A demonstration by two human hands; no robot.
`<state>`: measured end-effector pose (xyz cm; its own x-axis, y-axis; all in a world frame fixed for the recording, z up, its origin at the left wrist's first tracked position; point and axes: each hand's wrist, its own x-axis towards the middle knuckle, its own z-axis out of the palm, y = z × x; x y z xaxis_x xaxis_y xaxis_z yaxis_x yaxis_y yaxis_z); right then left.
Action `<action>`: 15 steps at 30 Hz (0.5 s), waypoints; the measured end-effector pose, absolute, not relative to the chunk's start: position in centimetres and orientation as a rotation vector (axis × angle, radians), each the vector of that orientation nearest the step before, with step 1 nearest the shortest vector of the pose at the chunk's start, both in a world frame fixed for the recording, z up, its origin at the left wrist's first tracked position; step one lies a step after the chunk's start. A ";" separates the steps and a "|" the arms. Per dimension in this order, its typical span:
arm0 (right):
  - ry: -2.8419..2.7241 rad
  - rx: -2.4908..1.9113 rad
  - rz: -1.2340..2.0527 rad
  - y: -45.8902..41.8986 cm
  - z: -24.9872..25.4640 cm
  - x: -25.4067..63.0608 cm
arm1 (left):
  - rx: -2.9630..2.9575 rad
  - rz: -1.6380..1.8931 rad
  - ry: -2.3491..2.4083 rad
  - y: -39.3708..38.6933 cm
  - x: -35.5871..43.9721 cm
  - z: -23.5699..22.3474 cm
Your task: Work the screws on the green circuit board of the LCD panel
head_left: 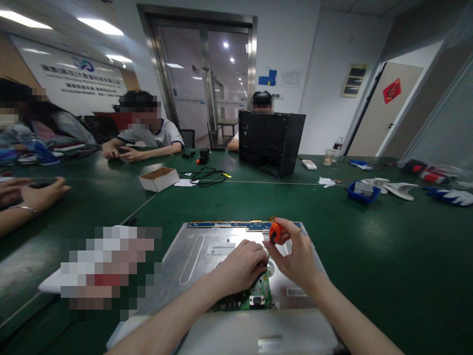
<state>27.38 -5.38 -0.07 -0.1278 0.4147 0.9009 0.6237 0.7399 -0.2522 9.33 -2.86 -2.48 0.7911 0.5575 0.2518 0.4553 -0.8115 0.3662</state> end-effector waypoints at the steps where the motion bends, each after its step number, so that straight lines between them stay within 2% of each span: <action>1: -1.756 -0.816 -0.217 -5.3 -0.1 27.4 | 2.690 0.509 0.779 -2.8 9.3 -2.5; 15: -1.769 -0.816 -0.211 -5.8 0.2 27.2 | 2.718 0.501 0.746 -2.8 9.2 -2.5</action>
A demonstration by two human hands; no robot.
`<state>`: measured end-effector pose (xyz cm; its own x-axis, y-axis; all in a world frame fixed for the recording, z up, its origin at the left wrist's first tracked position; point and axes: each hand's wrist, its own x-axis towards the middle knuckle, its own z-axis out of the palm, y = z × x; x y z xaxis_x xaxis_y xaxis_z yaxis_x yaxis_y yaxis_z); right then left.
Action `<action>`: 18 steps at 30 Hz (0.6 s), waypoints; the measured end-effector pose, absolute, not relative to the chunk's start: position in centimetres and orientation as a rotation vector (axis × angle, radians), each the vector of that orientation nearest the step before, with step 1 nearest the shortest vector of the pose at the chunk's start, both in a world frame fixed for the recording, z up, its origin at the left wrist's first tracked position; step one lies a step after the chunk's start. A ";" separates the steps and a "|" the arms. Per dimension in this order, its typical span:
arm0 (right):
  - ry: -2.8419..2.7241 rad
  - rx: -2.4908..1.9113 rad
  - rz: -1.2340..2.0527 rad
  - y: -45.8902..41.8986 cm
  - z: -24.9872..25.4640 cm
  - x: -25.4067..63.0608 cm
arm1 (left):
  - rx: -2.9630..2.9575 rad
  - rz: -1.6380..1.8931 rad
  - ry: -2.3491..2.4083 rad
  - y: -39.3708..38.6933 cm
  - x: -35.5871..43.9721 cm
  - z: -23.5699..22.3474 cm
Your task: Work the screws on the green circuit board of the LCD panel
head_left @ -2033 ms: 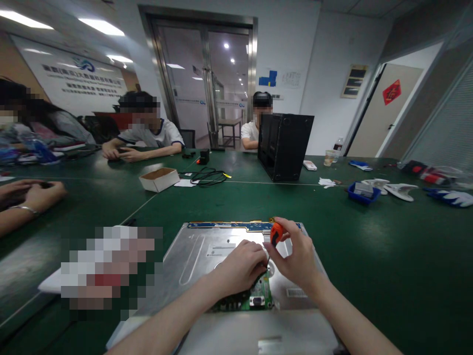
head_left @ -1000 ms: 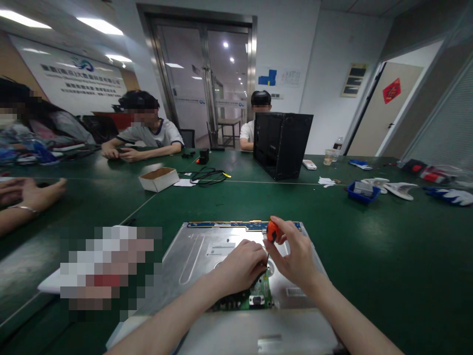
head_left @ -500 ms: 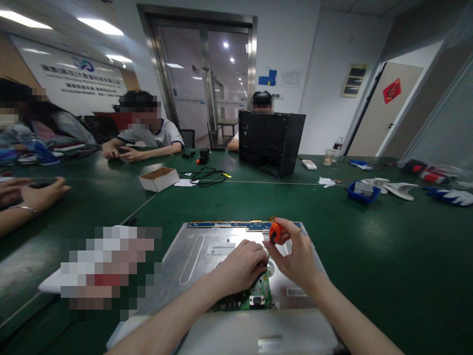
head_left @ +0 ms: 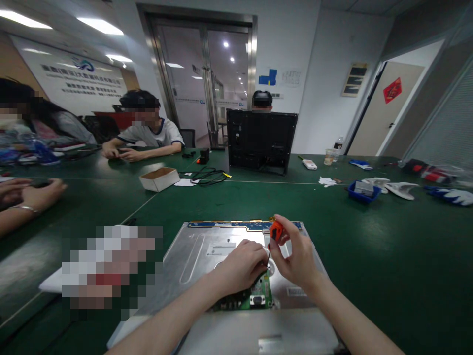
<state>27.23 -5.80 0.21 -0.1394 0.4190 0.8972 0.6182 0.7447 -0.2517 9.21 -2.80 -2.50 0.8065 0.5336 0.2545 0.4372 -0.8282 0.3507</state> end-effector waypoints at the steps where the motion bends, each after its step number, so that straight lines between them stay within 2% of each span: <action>1: -1.769 -0.814 -0.212 -5.8 0.2 27.2 | 2.719 0.508 0.751 -2.8 9.2 -2.5; 18: -1.780 -0.792 -0.193 -5.7 0.0 27.2 | 2.724 0.492 0.752 -2.7 9.3 -2.5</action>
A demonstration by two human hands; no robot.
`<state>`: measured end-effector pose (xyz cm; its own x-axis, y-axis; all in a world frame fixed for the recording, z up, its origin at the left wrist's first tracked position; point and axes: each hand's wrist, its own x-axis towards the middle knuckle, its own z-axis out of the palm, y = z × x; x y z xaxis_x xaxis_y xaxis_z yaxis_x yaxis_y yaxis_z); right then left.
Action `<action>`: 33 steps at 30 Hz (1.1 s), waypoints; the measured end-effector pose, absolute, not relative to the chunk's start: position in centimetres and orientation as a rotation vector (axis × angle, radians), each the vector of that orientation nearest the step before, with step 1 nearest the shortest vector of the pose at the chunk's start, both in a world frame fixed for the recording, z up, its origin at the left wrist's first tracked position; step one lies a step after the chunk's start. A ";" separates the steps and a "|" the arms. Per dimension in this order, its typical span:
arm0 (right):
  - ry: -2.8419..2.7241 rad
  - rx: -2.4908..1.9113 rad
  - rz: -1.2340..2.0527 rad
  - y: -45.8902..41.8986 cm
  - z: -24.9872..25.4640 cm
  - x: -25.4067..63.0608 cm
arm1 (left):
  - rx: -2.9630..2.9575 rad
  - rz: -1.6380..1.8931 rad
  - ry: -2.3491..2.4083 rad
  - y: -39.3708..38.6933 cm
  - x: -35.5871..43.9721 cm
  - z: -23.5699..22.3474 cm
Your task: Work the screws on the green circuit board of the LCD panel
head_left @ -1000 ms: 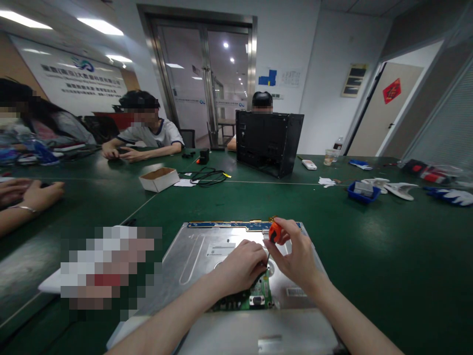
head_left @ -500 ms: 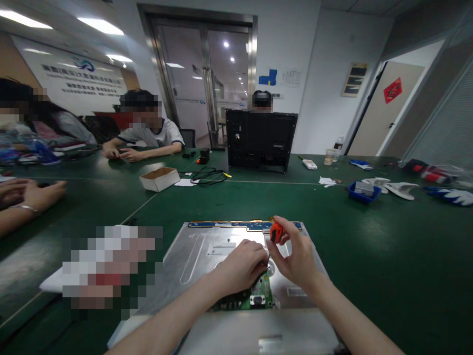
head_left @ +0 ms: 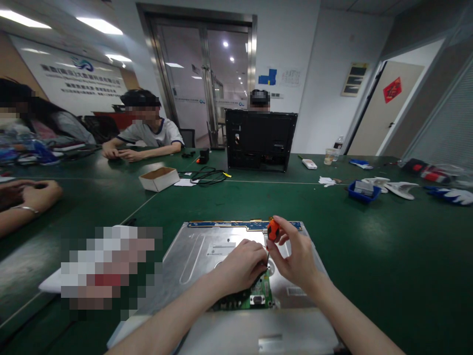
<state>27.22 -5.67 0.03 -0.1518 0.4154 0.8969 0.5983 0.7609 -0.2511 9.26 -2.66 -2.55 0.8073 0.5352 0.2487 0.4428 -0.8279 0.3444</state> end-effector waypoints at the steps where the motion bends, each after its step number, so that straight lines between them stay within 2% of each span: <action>1: -1.777 -0.790 -0.191 -5.6 0.0 27.2 | 2.725 0.498 0.750 -2.6 9.3 -2.6; 33: -1.756 -0.819 -0.207 -5.7 0.0 27.1 | 2.737 0.486 0.778 -2.7 9.5 -2.9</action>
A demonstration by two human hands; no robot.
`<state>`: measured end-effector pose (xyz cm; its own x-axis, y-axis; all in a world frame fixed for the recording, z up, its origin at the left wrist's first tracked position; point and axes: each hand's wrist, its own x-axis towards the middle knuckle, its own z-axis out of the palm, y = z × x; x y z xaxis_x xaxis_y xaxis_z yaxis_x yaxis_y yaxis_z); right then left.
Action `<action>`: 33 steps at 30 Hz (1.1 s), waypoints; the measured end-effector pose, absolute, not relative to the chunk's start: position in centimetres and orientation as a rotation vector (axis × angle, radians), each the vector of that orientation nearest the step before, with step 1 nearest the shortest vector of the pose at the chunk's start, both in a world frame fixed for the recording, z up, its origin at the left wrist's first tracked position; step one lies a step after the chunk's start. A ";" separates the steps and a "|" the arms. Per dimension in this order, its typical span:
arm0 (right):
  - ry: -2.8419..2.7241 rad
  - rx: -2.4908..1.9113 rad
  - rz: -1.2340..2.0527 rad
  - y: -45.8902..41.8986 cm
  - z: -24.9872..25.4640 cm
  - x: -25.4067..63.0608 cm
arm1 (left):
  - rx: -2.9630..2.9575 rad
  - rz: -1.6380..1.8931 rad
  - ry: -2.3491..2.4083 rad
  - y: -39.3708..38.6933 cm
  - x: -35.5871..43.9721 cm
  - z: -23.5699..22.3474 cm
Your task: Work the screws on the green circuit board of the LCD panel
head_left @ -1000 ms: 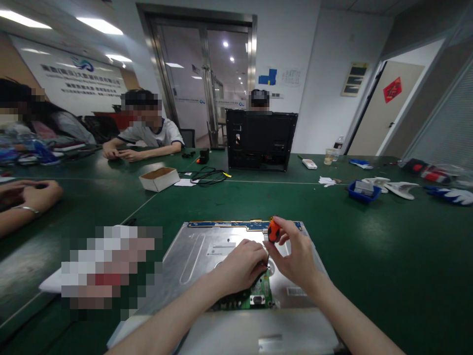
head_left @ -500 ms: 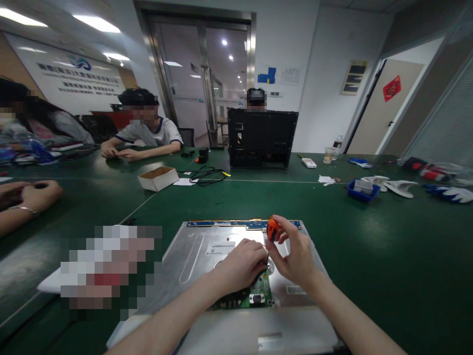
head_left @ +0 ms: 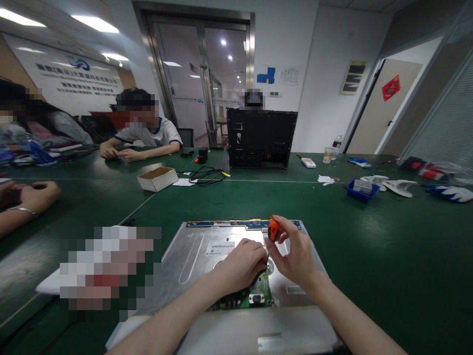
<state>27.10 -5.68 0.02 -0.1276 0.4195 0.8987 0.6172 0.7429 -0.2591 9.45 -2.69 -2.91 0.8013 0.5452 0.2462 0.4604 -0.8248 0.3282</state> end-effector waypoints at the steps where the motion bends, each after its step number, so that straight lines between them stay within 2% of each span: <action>1: -1.763 -0.817 -0.198 -5.7 0.1 27.1 | 2.734 0.486 0.779 -2.7 9.5 -2.9; 33: -1.758 -0.834 -0.216 -5.8 0.0 27.1 | 2.716 0.439 0.806 -2.5 9.7 -2.8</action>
